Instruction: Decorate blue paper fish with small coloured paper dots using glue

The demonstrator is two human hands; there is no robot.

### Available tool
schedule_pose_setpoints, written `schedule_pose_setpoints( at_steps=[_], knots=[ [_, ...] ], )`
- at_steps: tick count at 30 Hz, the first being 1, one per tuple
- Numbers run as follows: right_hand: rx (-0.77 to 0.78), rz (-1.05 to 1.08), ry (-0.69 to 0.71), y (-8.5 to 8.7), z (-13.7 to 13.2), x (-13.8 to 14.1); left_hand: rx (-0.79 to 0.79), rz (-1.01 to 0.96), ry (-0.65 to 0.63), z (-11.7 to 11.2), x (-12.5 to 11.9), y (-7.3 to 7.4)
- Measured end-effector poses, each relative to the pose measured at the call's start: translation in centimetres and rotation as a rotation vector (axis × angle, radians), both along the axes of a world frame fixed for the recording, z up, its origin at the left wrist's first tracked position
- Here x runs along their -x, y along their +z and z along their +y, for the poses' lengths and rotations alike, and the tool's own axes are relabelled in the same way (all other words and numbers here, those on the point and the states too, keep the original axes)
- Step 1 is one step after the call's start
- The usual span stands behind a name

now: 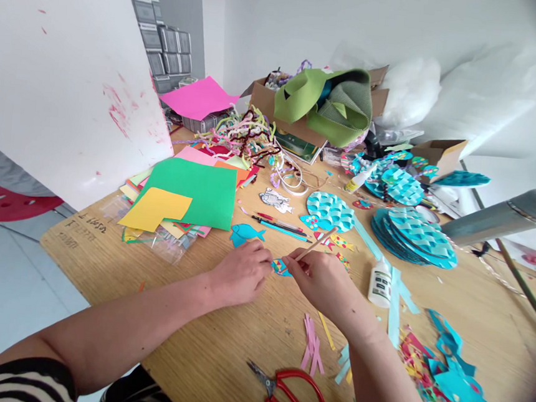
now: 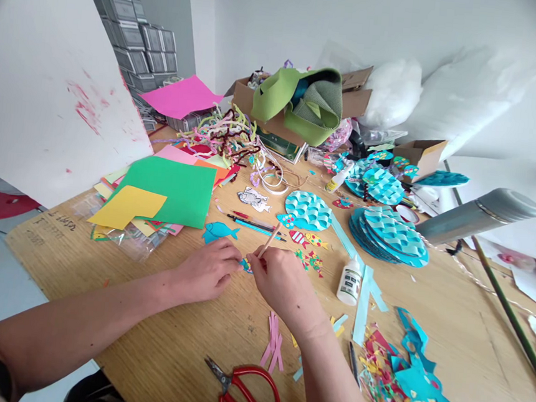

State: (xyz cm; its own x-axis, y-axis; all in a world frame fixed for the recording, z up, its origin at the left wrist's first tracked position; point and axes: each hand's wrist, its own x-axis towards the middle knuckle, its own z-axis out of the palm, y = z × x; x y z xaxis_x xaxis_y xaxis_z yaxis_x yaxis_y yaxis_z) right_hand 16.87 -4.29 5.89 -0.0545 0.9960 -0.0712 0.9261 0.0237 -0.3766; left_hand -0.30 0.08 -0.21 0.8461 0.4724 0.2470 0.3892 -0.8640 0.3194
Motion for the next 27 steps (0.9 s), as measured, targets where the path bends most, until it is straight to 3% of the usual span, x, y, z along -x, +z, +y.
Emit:
schedule_pose_setpoints(
  at_steps=[27],
  knots=[
    [-0.021, -0.012, 0.009, -0.25, 0.04, -0.08, 0.009, 0.013, -0.004, 0.00, -0.04, 0.11]
  ],
)
